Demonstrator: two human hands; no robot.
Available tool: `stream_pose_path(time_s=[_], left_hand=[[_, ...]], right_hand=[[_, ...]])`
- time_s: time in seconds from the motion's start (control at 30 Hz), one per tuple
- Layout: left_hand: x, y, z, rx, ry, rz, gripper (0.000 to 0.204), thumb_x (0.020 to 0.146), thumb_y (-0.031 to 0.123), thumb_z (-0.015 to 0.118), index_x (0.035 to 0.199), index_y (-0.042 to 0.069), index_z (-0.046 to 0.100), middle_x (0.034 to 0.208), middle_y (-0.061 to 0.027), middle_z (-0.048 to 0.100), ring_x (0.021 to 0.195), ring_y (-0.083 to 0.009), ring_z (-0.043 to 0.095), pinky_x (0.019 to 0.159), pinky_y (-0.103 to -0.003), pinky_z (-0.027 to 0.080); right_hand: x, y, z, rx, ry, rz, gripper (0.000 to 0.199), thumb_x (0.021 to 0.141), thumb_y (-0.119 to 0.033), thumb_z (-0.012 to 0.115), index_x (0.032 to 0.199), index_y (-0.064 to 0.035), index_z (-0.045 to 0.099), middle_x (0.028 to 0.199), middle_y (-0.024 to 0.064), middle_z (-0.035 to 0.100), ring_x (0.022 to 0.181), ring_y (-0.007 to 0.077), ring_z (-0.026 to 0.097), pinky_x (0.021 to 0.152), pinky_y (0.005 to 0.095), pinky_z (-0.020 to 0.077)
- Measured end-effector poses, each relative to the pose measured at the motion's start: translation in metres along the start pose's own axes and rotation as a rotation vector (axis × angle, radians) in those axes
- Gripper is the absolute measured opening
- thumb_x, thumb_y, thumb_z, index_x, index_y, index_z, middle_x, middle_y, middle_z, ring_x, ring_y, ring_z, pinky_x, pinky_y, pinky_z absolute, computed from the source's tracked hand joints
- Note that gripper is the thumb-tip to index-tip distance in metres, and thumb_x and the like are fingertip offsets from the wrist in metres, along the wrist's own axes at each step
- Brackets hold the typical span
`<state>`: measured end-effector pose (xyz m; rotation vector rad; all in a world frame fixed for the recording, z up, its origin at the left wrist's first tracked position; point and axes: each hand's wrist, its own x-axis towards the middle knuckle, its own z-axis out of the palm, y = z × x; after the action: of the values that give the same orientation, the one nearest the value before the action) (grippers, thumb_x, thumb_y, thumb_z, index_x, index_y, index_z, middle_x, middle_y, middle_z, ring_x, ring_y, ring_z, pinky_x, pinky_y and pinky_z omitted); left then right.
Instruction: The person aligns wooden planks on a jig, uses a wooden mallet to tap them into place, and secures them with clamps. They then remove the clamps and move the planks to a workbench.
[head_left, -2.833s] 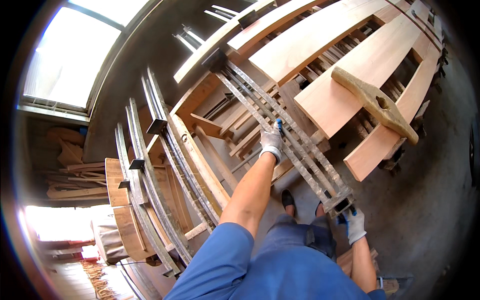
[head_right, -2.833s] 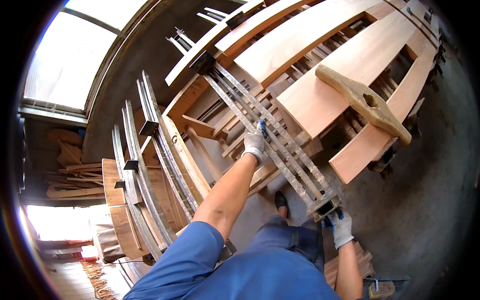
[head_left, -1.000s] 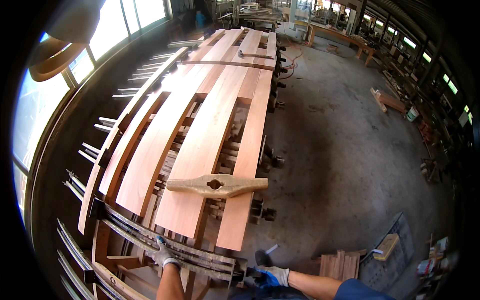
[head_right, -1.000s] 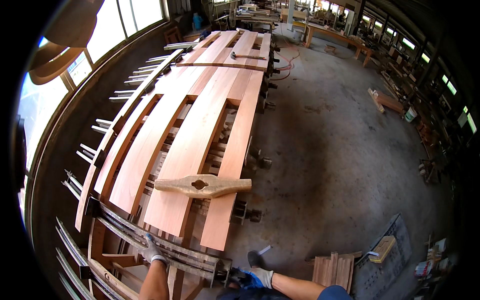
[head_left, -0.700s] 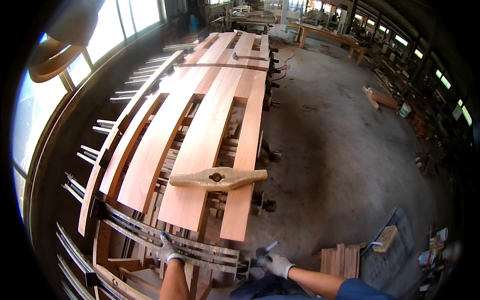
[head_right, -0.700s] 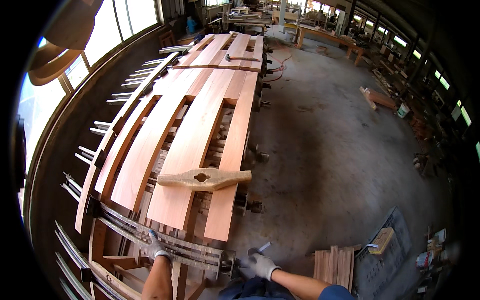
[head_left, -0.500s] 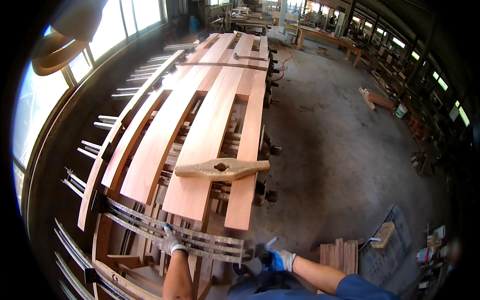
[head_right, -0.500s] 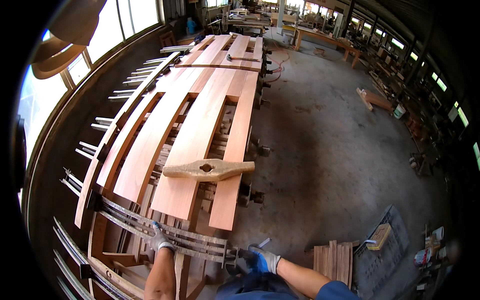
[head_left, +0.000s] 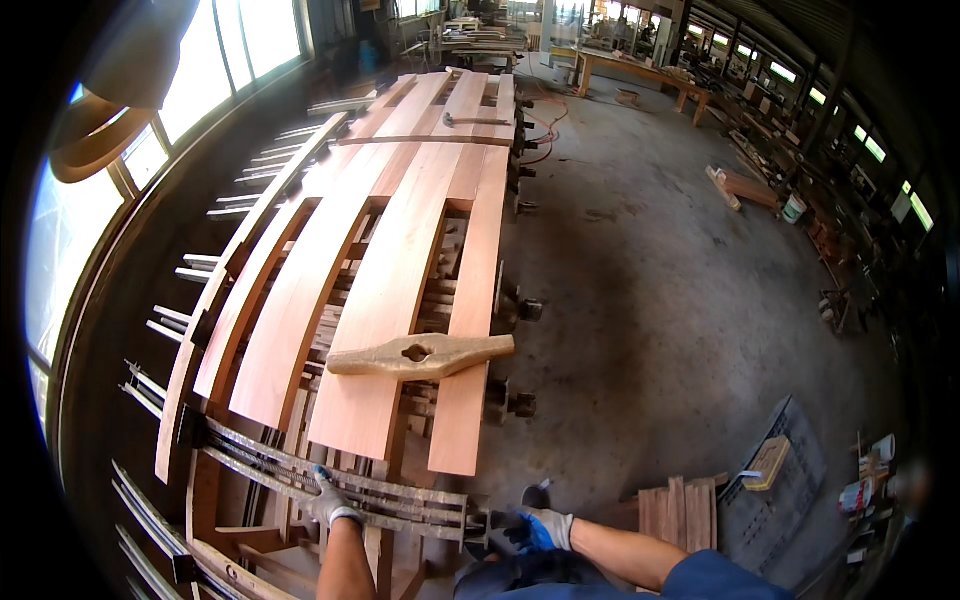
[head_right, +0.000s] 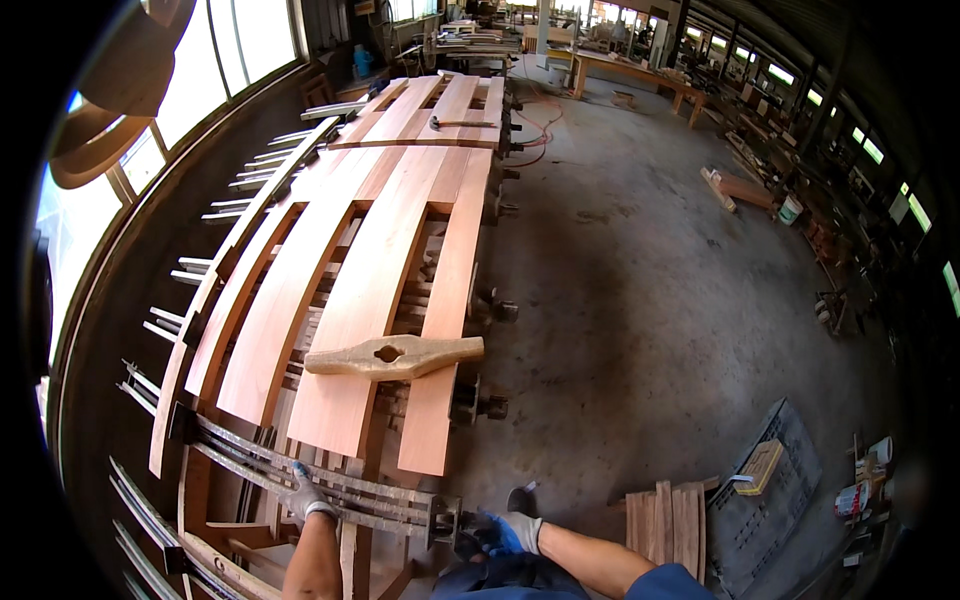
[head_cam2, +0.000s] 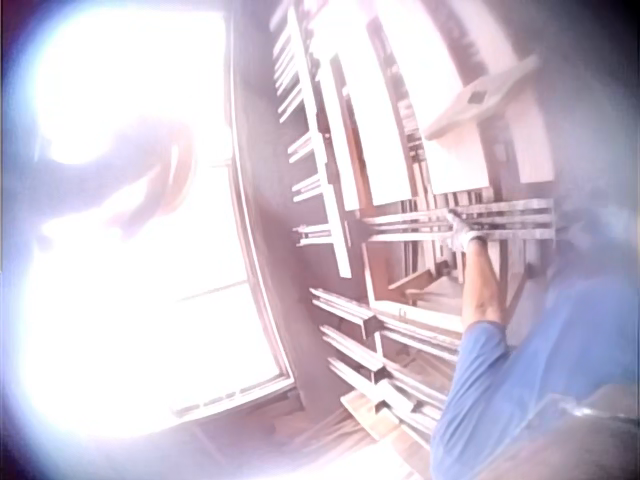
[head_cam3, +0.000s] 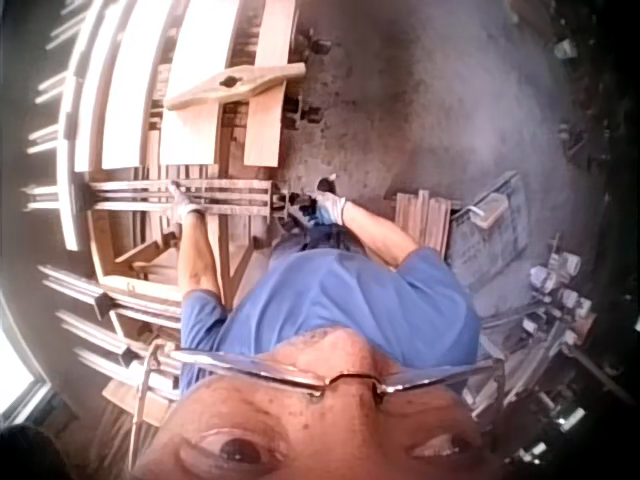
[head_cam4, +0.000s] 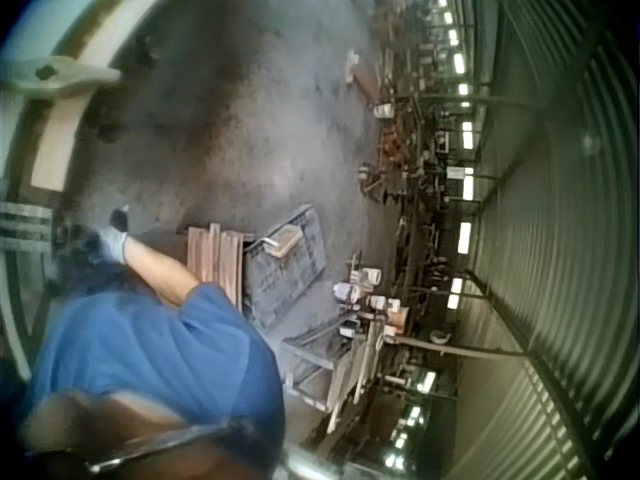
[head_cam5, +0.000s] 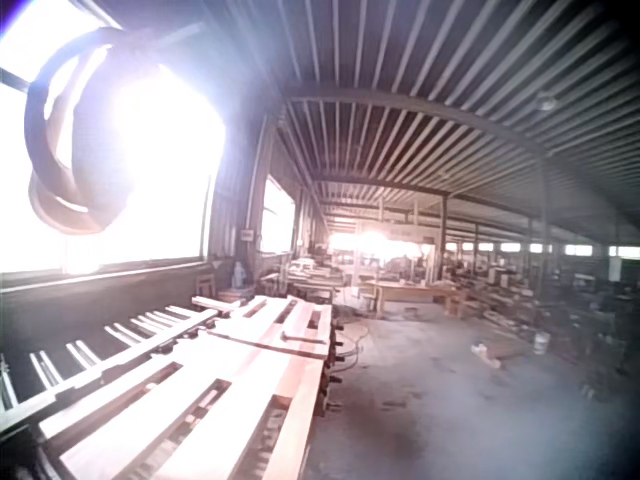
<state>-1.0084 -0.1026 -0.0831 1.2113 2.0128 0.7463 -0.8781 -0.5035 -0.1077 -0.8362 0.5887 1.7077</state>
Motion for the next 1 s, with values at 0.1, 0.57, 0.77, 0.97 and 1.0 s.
stream_pose_path(time_s=[0.1,0.57,0.77,0.97,1.0], left_hand=[[0.007,-0.002,-0.003,0.104,0.028,-0.036,0.116,0.078,0.064,0.081,0.156,-0.005,0.031,0.139,-0.0307,0.058,0.110,-0.0436,0.069,0.093,-0.049,0.062],[0.004,0.001,0.004,0.013,0.057,0.010,0.092,0.079,0.064,0.081,0.129,-0.010,0.057,0.114,-0.0282,0.072,0.092,-0.0407,0.074,0.083,-0.048,0.064],[0.003,0.004,-0.003,0.037,0.001,-0.006,0.093,0.081,0.062,0.081,0.133,-0.009,0.051,0.114,-0.0254,0.072,0.088,-0.0370,0.074,0.079,-0.047,0.066],[0.005,0.004,0.002,0.065,-0.048,-0.034,0.095,0.077,0.072,0.077,0.124,-0.009,0.065,0.108,-0.0222,0.075,0.087,-0.0343,0.075,0.080,-0.046,0.065],[0.006,0.005,0.004,0.083,-0.049,-0.044,0.094,0.077,0.073,0.077,0.122,-0.009,0.067,0.107,-0.0217,0.075,0.087,-0.0339,0.075,0.080,-0.045,0.065]], right_hand=[[-0.009,-0.007,0.008,-0.605,0.122,-0.293,0.048,0.100,-0.042,0.064,0.132,-0.0064,0.064,0.128,0.0121,0.070,0.120,0.0285,0.066,0.091,0.0412,0.0569],[-0.002,-0.011,-0.002,-0.463,0.103,-0.123,0.045,0.094,-0.043,0.075,0.122,-0.0078,0.068,0.111,0.0099,0.072,0.091,0.0236,0.071,0.075,0.0408,0.0605],[-0.046,-0.018,0.036,-1.420,0.461,-0.665,0.041,0.095,-0.042,0.070,0.103,-0.0015,0.067,0.102,0.0166,0.074,0.090,0.0241,0.073,0.075,0.0385,0.0574],[-0.010,-0.006,0.006,-0.369,0.074,0.020,0.050,0.101,-0.053,0.060,0.108,-0.0048,0.069,0.097,0.0095,0.075,0.092,0.0200,0.073,0.077,0.0398,0.0584],[-0.005,-0.002,0.000,-0.274,0.017,0.020,0.048,0.101,-0.053,0.061,0.109,-0.0057,0.069,0.097,0.0085,0.074,0.091,0.0198,0.073,0.078,0.0407,0.0586]])
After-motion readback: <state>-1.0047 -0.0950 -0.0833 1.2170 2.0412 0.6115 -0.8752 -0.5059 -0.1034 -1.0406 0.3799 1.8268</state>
